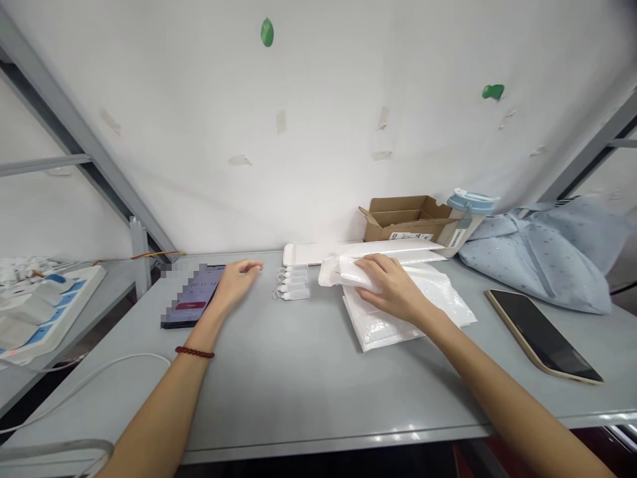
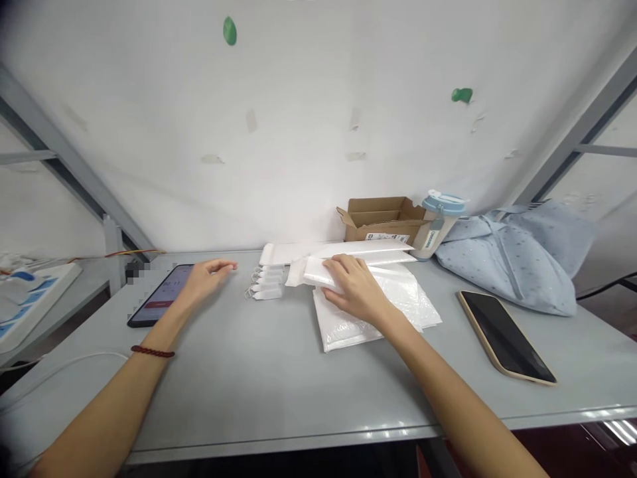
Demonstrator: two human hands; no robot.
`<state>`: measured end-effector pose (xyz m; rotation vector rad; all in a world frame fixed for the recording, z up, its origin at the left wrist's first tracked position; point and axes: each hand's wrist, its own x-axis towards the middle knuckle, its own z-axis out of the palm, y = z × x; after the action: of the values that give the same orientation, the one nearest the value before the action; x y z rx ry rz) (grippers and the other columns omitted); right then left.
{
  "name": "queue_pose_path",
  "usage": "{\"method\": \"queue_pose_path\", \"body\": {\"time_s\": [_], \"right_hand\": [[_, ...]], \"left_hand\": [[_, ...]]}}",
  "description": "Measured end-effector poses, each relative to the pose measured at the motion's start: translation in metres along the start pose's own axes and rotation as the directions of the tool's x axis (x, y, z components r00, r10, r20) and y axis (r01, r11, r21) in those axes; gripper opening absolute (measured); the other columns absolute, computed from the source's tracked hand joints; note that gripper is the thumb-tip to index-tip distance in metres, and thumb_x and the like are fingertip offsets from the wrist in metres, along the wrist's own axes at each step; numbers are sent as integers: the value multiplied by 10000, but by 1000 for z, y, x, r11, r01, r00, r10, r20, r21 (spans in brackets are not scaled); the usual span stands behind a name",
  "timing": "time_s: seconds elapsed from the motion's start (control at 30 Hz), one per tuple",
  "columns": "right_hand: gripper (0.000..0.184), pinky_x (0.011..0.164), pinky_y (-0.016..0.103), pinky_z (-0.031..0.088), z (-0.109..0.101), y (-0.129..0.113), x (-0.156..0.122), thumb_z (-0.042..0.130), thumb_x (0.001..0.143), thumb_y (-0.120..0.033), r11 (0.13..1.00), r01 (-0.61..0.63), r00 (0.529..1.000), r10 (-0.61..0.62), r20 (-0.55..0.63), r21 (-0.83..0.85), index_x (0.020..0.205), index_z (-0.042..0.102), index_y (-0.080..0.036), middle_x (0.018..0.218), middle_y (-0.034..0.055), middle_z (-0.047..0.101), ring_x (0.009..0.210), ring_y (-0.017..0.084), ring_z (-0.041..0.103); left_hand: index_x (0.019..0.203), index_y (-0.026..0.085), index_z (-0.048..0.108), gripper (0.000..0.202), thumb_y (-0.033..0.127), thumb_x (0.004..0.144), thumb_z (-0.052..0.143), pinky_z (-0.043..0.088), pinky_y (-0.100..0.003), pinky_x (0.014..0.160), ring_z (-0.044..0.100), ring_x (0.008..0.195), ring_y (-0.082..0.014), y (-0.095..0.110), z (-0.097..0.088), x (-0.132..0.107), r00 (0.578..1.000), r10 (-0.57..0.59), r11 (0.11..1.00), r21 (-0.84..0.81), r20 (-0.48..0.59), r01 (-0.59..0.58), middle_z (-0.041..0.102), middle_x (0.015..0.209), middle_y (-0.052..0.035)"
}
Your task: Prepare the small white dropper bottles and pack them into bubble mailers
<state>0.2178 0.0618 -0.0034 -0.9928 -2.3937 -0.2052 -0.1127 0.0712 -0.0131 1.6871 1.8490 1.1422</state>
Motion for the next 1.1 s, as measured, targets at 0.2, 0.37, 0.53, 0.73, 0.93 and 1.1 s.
{"method": "queue_pose_path", "body": {"time_s": [0.2, 0.37, 0.53, 0.73, 0.93, 1.1], "right_hand": [[344, 850, 423, 400, 2, -3, -1, 531, 824, -271, 1000, 23, 1000, -23, 13, -20, 1152, 470, -189, 1117, 132, 544, 1035, 277, 497], [336, 838, 427, 405, 1, -5, 0, 530, 824, -266, 999, 20, 999, -20, 25, -25, 1147, 475, -191, 1107, 134, 550, 1027, 280, 502], [335, 849, 419, 405, 1, -4, -1, 533, 825, -260, 999, 18, 999, -17, 30, -36, 1143, 469, -179, 1117, 134, 547, 1034, 272, 498], [326, 841, 419, 411, 1, -4, -1, 529, 824, -257, 999, 25, 999, -23, 37, -39, 1140, 477, -194, 1112, 126, 550, 1041, 274, 501], [322, 835, 425, 415, 0, -5, 0, 523, 828, -258, 999, 22, 999, -21, 39, -27, 1142, 482, -200, 1108, 128, 554, 1034, 276, 507], [318, 855, 415, 408, 0, -5, 0, 530, 826, -255, 999, 18, 998, -16, 53, -36, 1131, 487, -177, 1118, 133, 549, 1046, 274, 498]], "left_hand": [[871, 199, 717, 327, 196, 667, 462, 410, -368, 949, 609, 1008, -239, -19, 23, 11, 989, 79, 997, 1, 126, -80, 721, 987, -47], [910, 197, 708, 415, 150, 628, 407, 403, -375, 974, 597, 1038, -231, -18, 31, 11, 983, 102, 995, -10, 152, -101, 716, 999, -38], [939, 166, 697, 462, 132, 611, 374, 420, -343, 949, 607, 1019, -210, -15, 29, 8, 980, 100, 995, -22, 175, -98, 707, 1013, -56], [926, 172, 726, 421, 183, 614, 443, 469, -328, 766, 614, 766, -205, -3, 23, 3, 990, 39, 999, 14, 135, -42, 697, 886, -52], [1039, 176, 697, 460, 249, 640, 480, 374, -238, 500, 432, 466, -93, 4, 16, -1, 996, -15, 1000, -11, 89, 16, 668, 937, -54], [1065, 189, 682, 446, 280, 669, 497, 338, -225, 485, 426, 487, -88, 8, 12, -3, 997, -22, 998, -59, 77, 26, 653, 933, -45]]}}
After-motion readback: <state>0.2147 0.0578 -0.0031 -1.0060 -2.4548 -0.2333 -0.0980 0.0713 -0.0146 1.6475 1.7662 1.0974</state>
